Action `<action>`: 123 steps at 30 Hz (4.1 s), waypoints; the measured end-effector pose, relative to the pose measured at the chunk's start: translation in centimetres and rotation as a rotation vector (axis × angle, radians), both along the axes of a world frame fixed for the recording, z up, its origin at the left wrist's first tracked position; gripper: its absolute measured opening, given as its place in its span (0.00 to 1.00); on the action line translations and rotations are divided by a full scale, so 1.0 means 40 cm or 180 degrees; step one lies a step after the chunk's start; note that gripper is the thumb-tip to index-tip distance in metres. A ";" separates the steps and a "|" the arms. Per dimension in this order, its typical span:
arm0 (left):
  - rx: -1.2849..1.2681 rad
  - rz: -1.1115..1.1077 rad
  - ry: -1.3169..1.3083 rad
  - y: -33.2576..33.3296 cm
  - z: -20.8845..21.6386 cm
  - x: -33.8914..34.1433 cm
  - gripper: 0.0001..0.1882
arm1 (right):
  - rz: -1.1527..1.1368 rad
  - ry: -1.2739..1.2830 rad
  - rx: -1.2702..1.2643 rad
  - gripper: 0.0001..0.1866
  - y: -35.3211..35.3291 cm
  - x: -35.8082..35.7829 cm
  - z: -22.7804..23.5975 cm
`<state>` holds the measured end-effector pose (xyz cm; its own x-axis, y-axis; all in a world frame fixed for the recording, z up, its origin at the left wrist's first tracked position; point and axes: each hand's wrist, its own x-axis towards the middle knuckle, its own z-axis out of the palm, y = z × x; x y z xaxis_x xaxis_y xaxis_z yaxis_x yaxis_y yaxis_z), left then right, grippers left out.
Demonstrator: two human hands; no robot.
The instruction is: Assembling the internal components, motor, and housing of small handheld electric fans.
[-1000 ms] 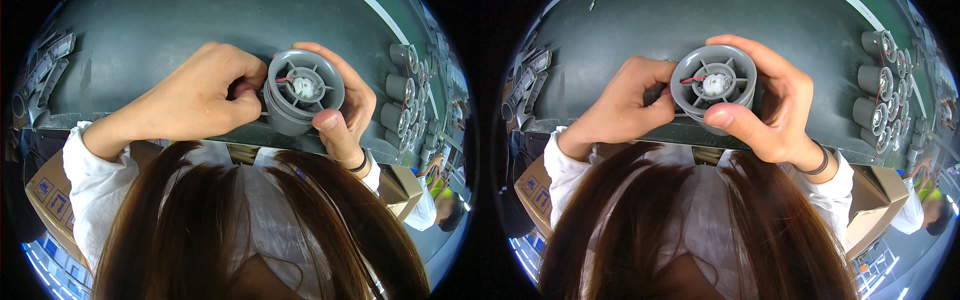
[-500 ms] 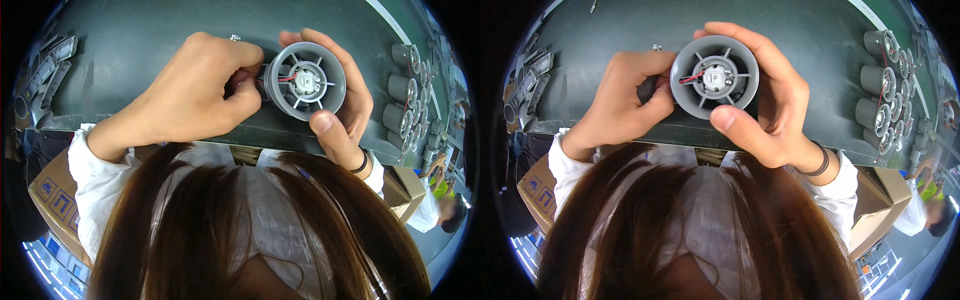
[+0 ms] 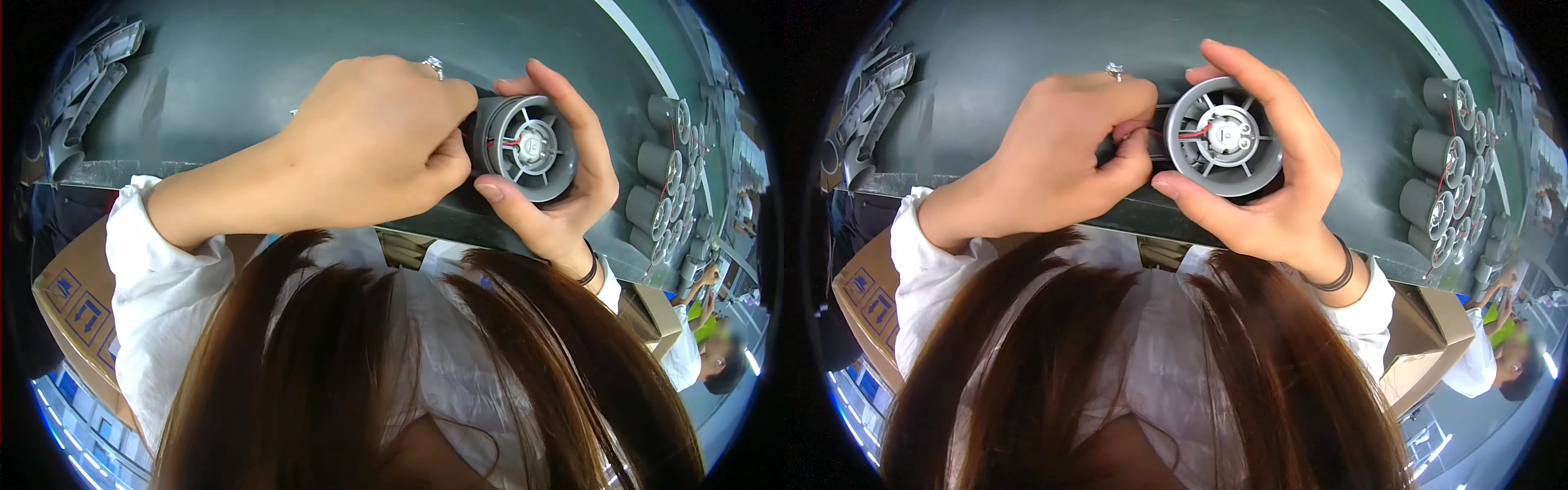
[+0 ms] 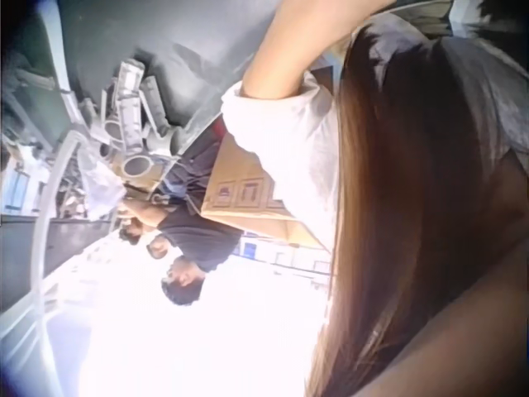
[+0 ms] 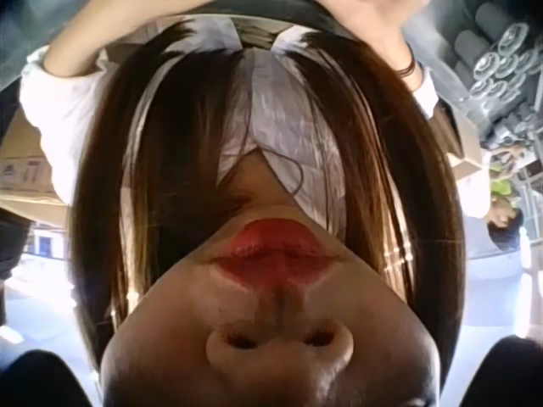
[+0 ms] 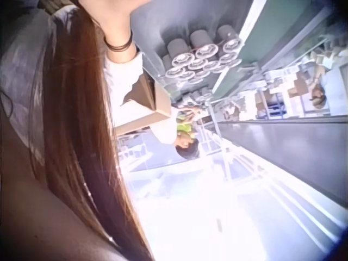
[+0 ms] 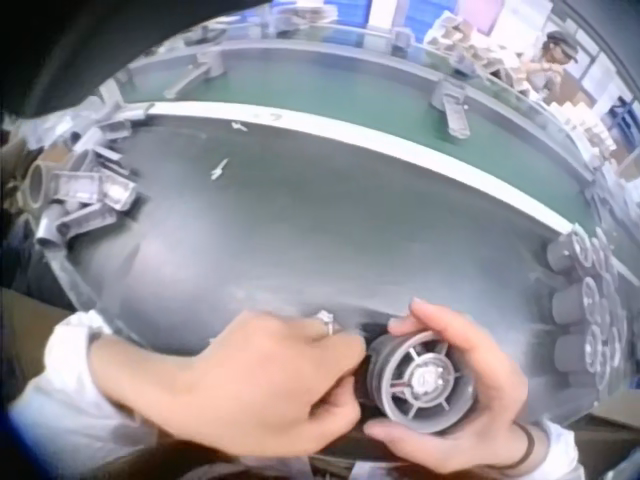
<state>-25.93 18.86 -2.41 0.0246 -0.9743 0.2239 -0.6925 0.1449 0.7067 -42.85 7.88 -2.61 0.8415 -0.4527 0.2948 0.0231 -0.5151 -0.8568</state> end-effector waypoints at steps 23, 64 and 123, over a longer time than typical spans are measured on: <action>-0.0549 0.0594 -0.0739 -0.001 -0.011 -0.015 0.06 | -0.0162 -0.0229 0.0112 0.34 0.003 0.001 -0.005; 0.0556 -0.1291 -0.1042 0.038 0.092 0.075 0.08 | 0.0041 0.0335 -0.0244 0.29 0.004 -0.008 0.019; -0.0574 0.1698 -0.3209 -0.037 0.261 0.808 0.14 | -0.1051 -0.0136 -0.2079 0.15 -0.010 -0.050 0.046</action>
<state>6.38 17.37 8.03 0.1544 -0.8456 0.5110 -0.9341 -0.2935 -0.2033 -44.86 7.49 -0.77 0.6735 -0.4013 0.6208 -0.1952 -0.9065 -0.3743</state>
